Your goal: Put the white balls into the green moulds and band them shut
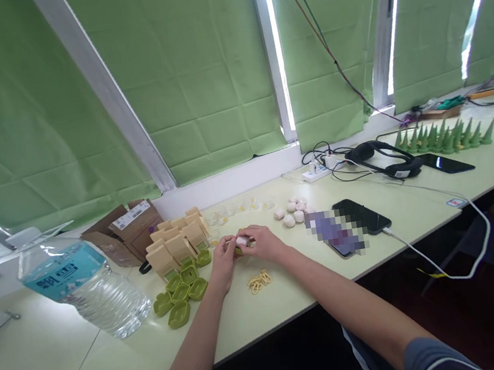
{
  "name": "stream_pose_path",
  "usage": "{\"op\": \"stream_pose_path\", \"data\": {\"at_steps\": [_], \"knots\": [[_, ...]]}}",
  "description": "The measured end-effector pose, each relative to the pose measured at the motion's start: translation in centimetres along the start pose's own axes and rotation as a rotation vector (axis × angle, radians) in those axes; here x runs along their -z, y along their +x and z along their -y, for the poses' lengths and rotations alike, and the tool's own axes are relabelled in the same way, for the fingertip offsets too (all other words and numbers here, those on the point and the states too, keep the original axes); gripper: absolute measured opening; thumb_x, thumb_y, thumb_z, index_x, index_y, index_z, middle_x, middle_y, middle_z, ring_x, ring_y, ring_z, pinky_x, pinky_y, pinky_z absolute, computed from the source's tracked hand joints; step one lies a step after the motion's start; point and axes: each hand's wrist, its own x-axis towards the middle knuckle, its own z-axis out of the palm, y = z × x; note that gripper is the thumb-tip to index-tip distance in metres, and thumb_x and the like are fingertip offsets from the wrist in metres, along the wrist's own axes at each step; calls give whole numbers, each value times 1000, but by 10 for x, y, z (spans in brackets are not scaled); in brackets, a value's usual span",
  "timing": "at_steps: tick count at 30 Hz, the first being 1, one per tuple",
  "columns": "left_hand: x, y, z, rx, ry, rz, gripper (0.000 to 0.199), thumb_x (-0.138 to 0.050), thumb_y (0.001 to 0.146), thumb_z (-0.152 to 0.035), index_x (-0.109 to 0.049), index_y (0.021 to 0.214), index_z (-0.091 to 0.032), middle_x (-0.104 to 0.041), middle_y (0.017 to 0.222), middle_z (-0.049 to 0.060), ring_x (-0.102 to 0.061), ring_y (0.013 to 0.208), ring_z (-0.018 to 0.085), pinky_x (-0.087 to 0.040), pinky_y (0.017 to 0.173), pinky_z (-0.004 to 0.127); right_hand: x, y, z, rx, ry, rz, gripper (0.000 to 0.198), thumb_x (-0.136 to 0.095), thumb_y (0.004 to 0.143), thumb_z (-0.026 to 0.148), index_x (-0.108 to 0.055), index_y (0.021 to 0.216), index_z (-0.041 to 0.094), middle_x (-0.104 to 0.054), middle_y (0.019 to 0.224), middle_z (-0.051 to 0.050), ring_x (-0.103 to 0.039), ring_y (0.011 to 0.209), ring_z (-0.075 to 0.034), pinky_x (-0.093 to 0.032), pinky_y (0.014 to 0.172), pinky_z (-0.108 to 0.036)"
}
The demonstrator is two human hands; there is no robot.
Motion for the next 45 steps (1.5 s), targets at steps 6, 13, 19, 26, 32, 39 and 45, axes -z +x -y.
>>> {"op": "stream_pose_path", "data": {"at_steps": [6,13,19,26,32,39,45], "knots": [[1,2,5,-31,112,-10,40,-67,78,-52,-59,92,-16,-66,87,6,-61,74,14,-52,68,26,1,-2,-4,-31,-5,35,31,-62,73,20,-70,102,18,-69,100,-6,-65,90,-18,-59,70,-26],[4,3,9,-51,193,-56,38,-66,77,-50,-60,92,-15,-65,88,6,-61,77,15,-51,67,25,1,-2,-4,-27,51,70,29,-61,75,20,-70,101,16,-69,99,-5,-66,88,-17,-60,72,-26],[4,1,0,-39,143,-78,38,-66,77,-47,-62,96,-15,-66,95,8,-62,85,16,-51,73,27,0,-2,-2,-62,98,70,30,-62,80,27,-67,109,18,-66,108,-7,-63,98,-18,-60,76,-27],[1,1,-6,28,25,-52,45,-68,76,-47,-62,109,-17,-66,109,9,-62,92,16,-50,80,28,5,2,0,-172,176,-14,33,-62,85,36,-66,113,19,-66,111,-7,-63,100,-18,-59,78,-28],[-4,-2,-7,-44,173,-3,46,-57,85,-51,-58,116,-18,-67,107,8,-65,92,18,-50,87,32,5,1,0,-143,185,-44,34,-64,83,35,-66,113,19,-64,114,-9,-63,101,-19,-60,78,-29],[-1,-3,-2,-120,300,24,45,-50,89,-53,-58,118,-19,-67,109,9,-64,92,18,-50,88,32,4,0,1,-105,159,2,35,-65,77,24,-69,112,20,-65,110,-8,-63,100,-19,-60,79,-29],[0,-7,-4,-129,537,-19,39,-44,92,-52,-58,113,-21,-69,84,3,-63,76,17,-46,76,29,3,1,0,-72,96,24,35,-65,75,22,-71,109,18,-66,107,-9,-64,98,-19,-60,76,-29]]}}
